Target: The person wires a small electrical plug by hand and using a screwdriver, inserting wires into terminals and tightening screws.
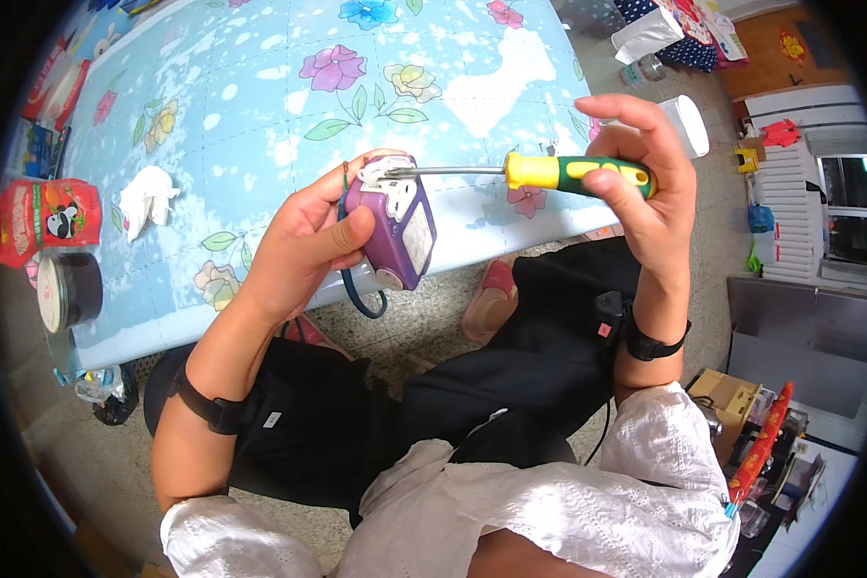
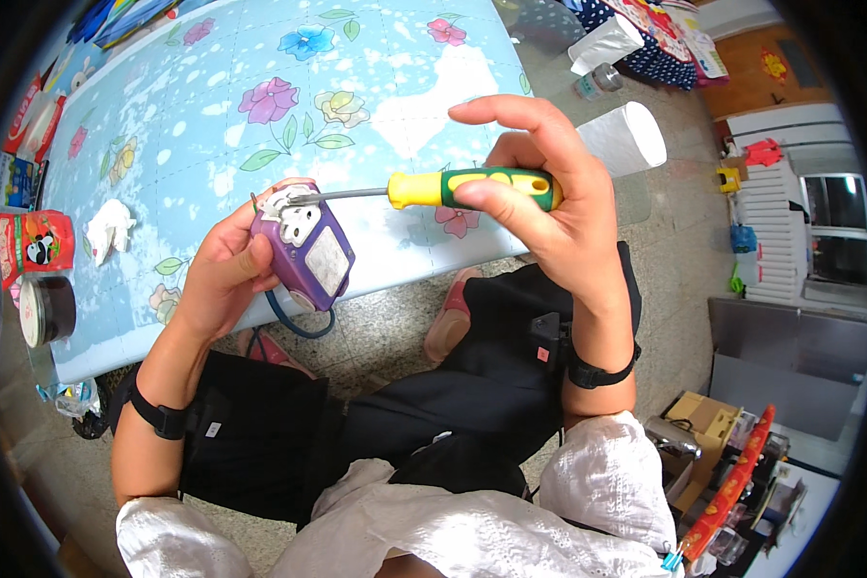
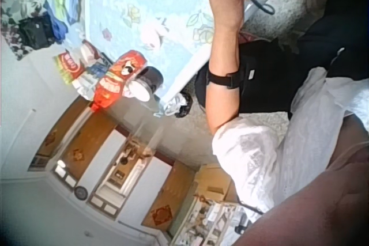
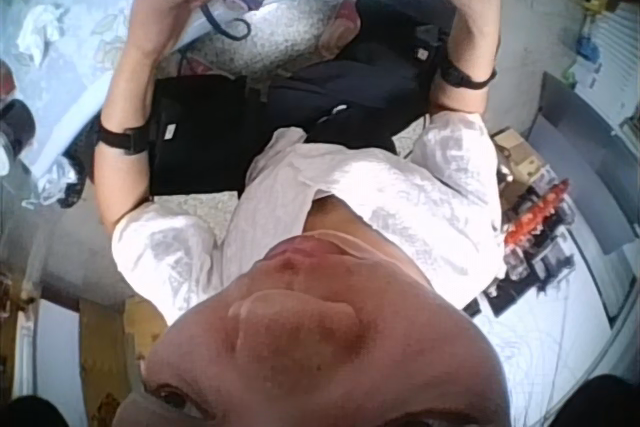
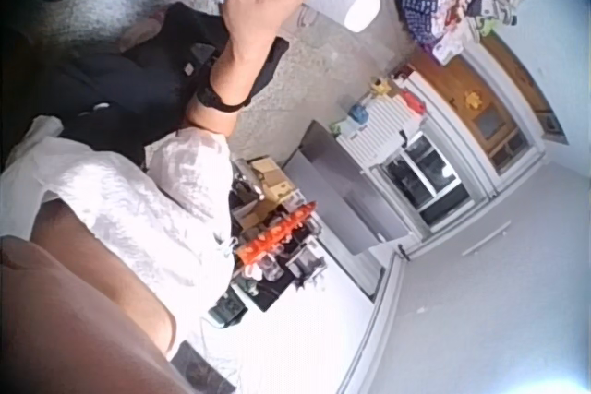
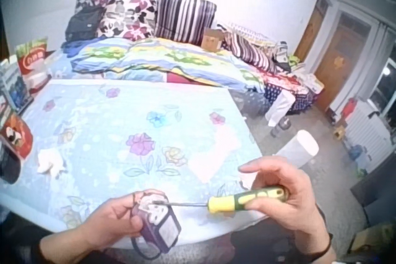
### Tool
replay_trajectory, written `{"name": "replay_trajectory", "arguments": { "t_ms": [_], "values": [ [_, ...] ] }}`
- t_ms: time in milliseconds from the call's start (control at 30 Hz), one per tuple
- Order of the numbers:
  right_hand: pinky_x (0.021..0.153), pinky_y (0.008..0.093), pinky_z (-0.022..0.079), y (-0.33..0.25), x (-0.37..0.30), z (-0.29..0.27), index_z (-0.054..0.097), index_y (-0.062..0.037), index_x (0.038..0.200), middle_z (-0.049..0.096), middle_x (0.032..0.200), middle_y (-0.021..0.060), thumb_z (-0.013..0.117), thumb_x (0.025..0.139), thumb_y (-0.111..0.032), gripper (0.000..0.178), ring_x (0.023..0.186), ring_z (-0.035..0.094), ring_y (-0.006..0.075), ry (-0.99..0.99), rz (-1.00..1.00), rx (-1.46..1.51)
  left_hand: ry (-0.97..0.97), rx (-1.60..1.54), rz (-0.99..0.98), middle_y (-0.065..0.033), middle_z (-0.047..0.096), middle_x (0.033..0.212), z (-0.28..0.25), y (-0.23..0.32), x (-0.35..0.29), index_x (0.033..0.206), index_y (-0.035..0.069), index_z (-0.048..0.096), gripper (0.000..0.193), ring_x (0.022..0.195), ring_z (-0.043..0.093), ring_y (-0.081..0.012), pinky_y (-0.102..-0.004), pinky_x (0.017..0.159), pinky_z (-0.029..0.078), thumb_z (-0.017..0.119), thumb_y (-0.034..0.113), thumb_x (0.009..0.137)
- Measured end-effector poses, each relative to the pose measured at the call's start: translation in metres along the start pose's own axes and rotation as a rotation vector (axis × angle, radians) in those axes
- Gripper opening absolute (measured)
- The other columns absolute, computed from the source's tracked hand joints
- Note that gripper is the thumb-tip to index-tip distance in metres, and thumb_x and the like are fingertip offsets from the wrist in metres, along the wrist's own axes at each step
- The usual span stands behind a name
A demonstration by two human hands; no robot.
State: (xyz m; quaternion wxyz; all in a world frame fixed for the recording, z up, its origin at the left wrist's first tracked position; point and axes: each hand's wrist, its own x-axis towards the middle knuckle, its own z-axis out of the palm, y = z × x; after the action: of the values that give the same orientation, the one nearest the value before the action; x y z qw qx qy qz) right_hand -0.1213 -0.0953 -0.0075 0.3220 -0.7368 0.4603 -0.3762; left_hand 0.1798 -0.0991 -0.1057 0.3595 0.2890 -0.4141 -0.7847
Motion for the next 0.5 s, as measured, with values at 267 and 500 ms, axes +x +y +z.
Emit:
{"name": "replay_trajectory", "arguments": {
  "t_ms": [267, 500],
  "values": [
    [0.072, 0.0252, 0.047, 0.009, 0.004, -0.002, 0.062, -0.0022, 0.122, 0.065, 0.087, 0.0021, 0.08, 0.08, -0.01, 0.046, 0.075, 0.058, 0.0138, -0.047, -0.311, -0.202, 0.026, -0.051, -0.014, 0.0047, 0.059, 0.095, 0.002, 0.002, -0.002, 0.148, 0.003, 0.043, 0.069, 0.069, 0.041, -0.0007, -0.0168, 0.055, 0.03, 0.068, 0.039, 0.095],
    [0.063, 0.024, 0.041, 0.003, 0.005, 0.009, 0.06, -0.0029, 0.128, 0.062, 0.091, 0.0032, 0.078, 0.083, -0.009, 0.049, 0.068, 0.052, 0.0096, 0.102, -0.216, -0.113, 0.017, -0.056, 0.01, 0.0056, 0.058, 0.094, 0.001, 0.0, -0.001, 0.147, 0.002, 0.043, 0.072, 0.068, 0.039, -0.0007, -0.0174, 0.055, 0.029, 0.069, 0.042, 0.094]
  ]
}}
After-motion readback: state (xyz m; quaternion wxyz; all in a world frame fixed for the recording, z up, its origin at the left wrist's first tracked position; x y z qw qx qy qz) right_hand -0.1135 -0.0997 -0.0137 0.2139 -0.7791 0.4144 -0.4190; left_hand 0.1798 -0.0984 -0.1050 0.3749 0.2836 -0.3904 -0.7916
